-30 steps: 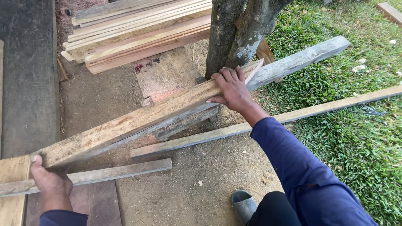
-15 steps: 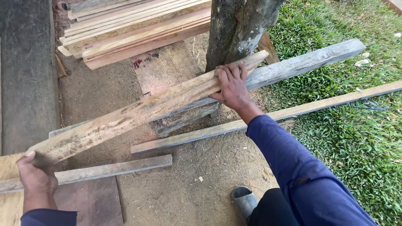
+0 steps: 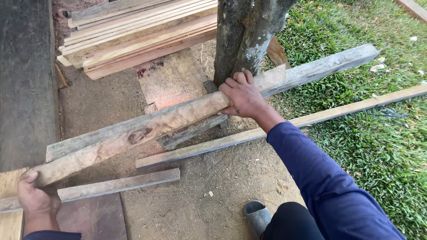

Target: The recorder is sawing a piece of wood into smaller pieces.

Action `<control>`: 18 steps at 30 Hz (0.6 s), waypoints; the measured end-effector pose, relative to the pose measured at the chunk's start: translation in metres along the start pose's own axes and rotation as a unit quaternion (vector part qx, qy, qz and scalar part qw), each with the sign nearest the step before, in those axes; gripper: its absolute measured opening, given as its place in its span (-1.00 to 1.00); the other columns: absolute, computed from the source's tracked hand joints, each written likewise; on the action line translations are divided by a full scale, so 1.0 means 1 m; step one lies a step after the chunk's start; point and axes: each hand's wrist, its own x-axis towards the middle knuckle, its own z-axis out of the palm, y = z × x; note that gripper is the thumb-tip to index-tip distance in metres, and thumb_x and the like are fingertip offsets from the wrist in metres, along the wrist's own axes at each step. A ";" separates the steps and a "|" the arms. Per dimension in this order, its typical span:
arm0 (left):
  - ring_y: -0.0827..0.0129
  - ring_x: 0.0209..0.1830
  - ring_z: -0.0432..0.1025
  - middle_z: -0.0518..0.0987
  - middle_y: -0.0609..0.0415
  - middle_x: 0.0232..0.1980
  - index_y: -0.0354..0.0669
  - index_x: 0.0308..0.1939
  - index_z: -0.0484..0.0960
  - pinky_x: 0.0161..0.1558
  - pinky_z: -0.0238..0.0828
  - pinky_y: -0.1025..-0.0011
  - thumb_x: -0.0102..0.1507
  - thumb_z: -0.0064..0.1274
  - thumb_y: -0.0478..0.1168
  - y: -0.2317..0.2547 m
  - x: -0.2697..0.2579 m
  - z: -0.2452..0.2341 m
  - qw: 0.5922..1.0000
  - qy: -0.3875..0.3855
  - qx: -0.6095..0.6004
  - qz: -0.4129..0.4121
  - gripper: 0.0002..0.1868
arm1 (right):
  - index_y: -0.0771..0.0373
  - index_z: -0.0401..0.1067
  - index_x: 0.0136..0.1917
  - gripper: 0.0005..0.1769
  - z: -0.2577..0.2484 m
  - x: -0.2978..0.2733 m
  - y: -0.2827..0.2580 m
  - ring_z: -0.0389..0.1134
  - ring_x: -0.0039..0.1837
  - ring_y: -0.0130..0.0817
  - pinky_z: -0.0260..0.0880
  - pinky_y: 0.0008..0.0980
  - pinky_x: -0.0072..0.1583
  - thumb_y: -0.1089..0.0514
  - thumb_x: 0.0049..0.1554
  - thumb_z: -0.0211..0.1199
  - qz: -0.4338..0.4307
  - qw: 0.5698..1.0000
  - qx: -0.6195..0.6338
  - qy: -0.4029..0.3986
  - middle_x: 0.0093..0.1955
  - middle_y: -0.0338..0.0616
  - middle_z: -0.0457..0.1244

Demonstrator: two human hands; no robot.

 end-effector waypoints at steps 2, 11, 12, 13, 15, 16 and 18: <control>0.11 0.15 0.44 0.53 0.06 0.14 -0.09 0.07 0.45 0.05 0.36 0.10 0.40 -0.16 -0.10 0.008 -0.007 0.012 0.999 0.022 0.031 -0.010 -0.77 | 0.11 0.37 0.16 -0.16 0.006 0.000 0.003 0.16 0.29 0.01 0.04 0.09 0.37 -0.40 -0.19 0.52 -0.030 0.999 -0.016 0.013 0.10 -0.15 0.28; 0.06 0.22 0.42 0.49 0.01 0.26 -0.17 0.15 0.45 -0.07 0.39 0.03 0.55 -0.15 -0.14 0.066 -0.028 0.063 0.988 0.011 0.149 -0.032 -0.79 | 0.15 0.34 0.13 -0.18 -0.001 0.008 -0.001 0.29 0.15 -0.01 0.14 0.01 0.17 -0.37 -0.19 0.50 0.009 0.998 0.020 -0.053 0.09 -0.10 0.31; 0.11 0.25 0.42 0.47 0.06 0.31 -0.08 0.33 0.39 0.03 0.41 0.05 0.50 -0.19 -0.14 0.072 -0.031 0.067 0.981 0.014 0.180 -0.065 -0.67 | 0.14 0.33 0.13 -0.18 -0.003 0.009 -0.003 0.29 0.15 -0.02 0.14 0.01 0.16 -0.38 -0.19 0.50 0.010 0.998 0.011 -0.069 0.06 -0.10 0.30; 0.16 0.28 0.42 0.45 0.11 0.35 0.00 0.51 0.32 0.14 0.44 0.08 0.45 -0.24 -0.14 0.078 -0.033 0.071 0.973 0.018 0.210 -0.097 -0.49 | 0.14 0.32 0.12 -0.18 -0.006 0.011 -0.004 0.29 0.14 -0.02 0.14 0.01 0.15 -0.39 -0.19 0.50 0.011 0.996 0.002 -0.085 0.03 -0.10 0.30; 0.23 0.33 0.41 0.47 0.13 0.40 -0.05 0.53 0.34 0.18 0.40 0.14 0.43 -0.24 -0.17 0.074 -0.028 0.056 0.970 0.004 0.211 -0.123 -0.45 | 0.14 0.32 0.12 -0.18 -0.005 0.010 -0.004 0.29 0.14 -0.02 0.14 0.01 0.16 -0.39 -0.19 0.50 0.006 0.996 -0.008 -0.085 0.02 -0.10 0.30; 0.31 0.37 0.39 0.49 0.16 0.45 -0.11 0.56 0.37 0.23 0.35 0.20 0.41 -0.24 -0.19 0.071 -0.027 0.047 0.966 -0.011 0.210 -0.153 -0.41 | 0.14 0.32 0.12 -0.18 -0.004 0.009 -0.005 0.29 0.14 -0.02 0.14 0.01 0.16 -0.39 -0.19 0.50 0.002 0.996 -0.020 -0.087 0.01 -0.10 0.30; 0.29 0.34 0.36 0.47 0.07 0.42 -0.15 0.51 0.40 0.24 0.31 0.20 0.44 -0.18 -0.14 0.078 -0.035 0.066 0.956 0.019 0.245 -0.159 -0.46 | 0.14 0.33 0.12 -0.19 0.000 0.002 -0.002 0.29 0.14 -0.03 0.14 0.01 0.18 -0.37 -0.18 0.50 -0.008 0.998 -0.017 -0.066 0.01 -0.10 0.30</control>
